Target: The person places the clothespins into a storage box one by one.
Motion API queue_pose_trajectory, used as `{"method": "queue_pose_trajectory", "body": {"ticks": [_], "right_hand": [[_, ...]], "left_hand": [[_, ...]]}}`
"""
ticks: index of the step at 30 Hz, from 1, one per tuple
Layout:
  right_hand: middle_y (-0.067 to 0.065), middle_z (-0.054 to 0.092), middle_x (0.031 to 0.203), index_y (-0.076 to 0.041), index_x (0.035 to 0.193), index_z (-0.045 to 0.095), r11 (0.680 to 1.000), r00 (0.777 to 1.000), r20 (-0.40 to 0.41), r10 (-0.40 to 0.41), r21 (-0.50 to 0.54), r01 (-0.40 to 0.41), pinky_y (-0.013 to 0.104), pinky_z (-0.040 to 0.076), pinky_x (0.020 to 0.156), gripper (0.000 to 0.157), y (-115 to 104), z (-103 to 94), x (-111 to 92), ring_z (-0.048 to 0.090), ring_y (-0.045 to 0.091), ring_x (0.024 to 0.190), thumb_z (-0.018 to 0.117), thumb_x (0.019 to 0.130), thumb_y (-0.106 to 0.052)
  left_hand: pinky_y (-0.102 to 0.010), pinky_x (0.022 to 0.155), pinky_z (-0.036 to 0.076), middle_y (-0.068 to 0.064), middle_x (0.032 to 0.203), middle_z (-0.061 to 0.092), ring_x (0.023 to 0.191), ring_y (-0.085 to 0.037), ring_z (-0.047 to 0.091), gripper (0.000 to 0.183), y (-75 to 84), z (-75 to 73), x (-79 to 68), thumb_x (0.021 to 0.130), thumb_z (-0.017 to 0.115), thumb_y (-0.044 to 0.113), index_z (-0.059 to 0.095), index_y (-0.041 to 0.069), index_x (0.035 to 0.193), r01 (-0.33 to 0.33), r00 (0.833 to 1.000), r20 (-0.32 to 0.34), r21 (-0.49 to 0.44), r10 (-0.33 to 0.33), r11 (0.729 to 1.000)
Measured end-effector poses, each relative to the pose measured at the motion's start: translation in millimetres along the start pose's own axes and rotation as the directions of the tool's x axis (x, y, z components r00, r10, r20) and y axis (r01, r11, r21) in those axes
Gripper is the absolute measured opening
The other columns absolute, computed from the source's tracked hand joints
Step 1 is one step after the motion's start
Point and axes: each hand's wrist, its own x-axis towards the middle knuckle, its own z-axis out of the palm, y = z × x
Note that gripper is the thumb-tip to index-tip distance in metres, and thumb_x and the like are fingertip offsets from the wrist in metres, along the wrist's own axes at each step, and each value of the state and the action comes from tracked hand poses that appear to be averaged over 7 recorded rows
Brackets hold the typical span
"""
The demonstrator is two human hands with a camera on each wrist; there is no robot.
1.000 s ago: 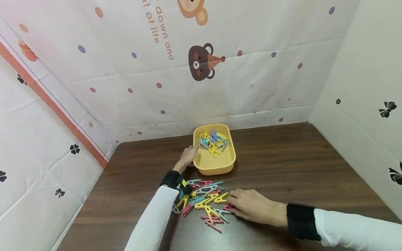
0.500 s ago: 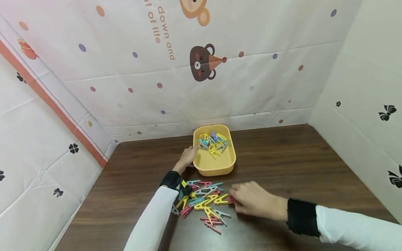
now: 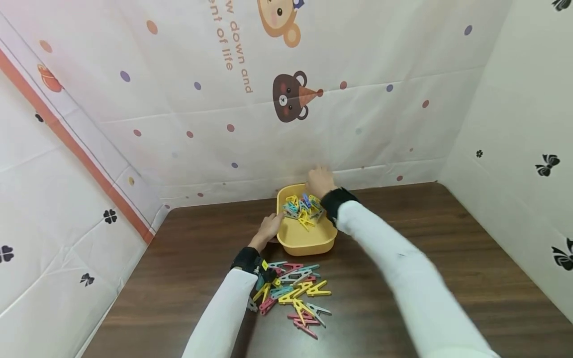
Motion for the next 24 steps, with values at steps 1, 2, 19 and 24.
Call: {"method": "queue_pose_trajectory", "body": {"ticks": [1, 2, 19, 24], "right_hand": [[0.029, 0.066, 0.108, 0.004, 0.079, 0.066, 0.999, 0.999, 0.019, 0.036, 0.000, -0.036, 0.052, 0.056, 0.086, 0.027, -0.9, 10.3, 8.1, 0.064, 0.041, 0.097, 0.059, 0.099, -0.012], [0.030, 0.067, 0.110, 0.005, 0.084, 0.069, 0.996, 0.995, 0.051, 0.083, 0.004, -0.084, 0.052, 0.056, 0.088, 0.026, -2.5, 19.3, 14.0, 0.065, 0.042, 0.100, 0.058, 0.100, -0.011], [0.016, 0.069, 0.086, -0.002, 0.087, 0.068, 0.989, 0.988, 0.151, 0.040, -0.147, -0.017, 0.043, 0.050, 0.060, 0.016, -39.5, -16.8, -7.4, 0.063, 0.027, 0.074, 0.062, 0.098, -0.012], [0.000, 0.046, 0.061, -0.014, 0.060, 0.048, 0.946, 0.972, 0.073, -0.223, -0.226, 0.234, 0.037, 0.045, 0.048, 0.038, -61.8, -60.9, -71.4, 0.048, 0.017, 0.056, 0.069, 0.092, -0.016]], "left_hand": [[-0.048, 0.102, 0.051, -0.023, 0.158, 0.035, 0.130, -0.038, 0.051, 0.066, -1.8, -0.3, -0.8, 0.108, 0.033, 0.051, 0.042, 0.003, 0.153, 0.003, 1.000, -0.008, 0.006, -0.003, 1.000], [-0.050, 0.106, 0.048, -0.023, 0.158, 0.035, 0.133, -0.039, 0.049, 0.066, -2.8, -0.6, -0.8, 0.109, 0.033, 0.050, 0.042, 0.002, 0.153, 0.002, 1.000, -0.012, 0.011, -0.001, 1.000], [-0.052, 0.110, 0.045, -0.023, 0.165, 0.023, 0.146, -0.042, 0.036, 0.069, 0.4, -4.5, -7.0, 0.109, 0.031, 0.051, 0.031, 0.005, 0.160, 0.005, 0.996, 0.094, 0.032, -0.008, 0.999], [-0.055, 0.118, 0.035, -0.025, 0.166, 0.020, 0.150, -0.042, 0.030, 0.071, -2.0, -9.5, -7.5, 0.109, 0.030, 0.051, 0.028, 0.003, 0.161, -0.028, 0.997, 0.077, 0.023, 0.026, 0.999]]}}
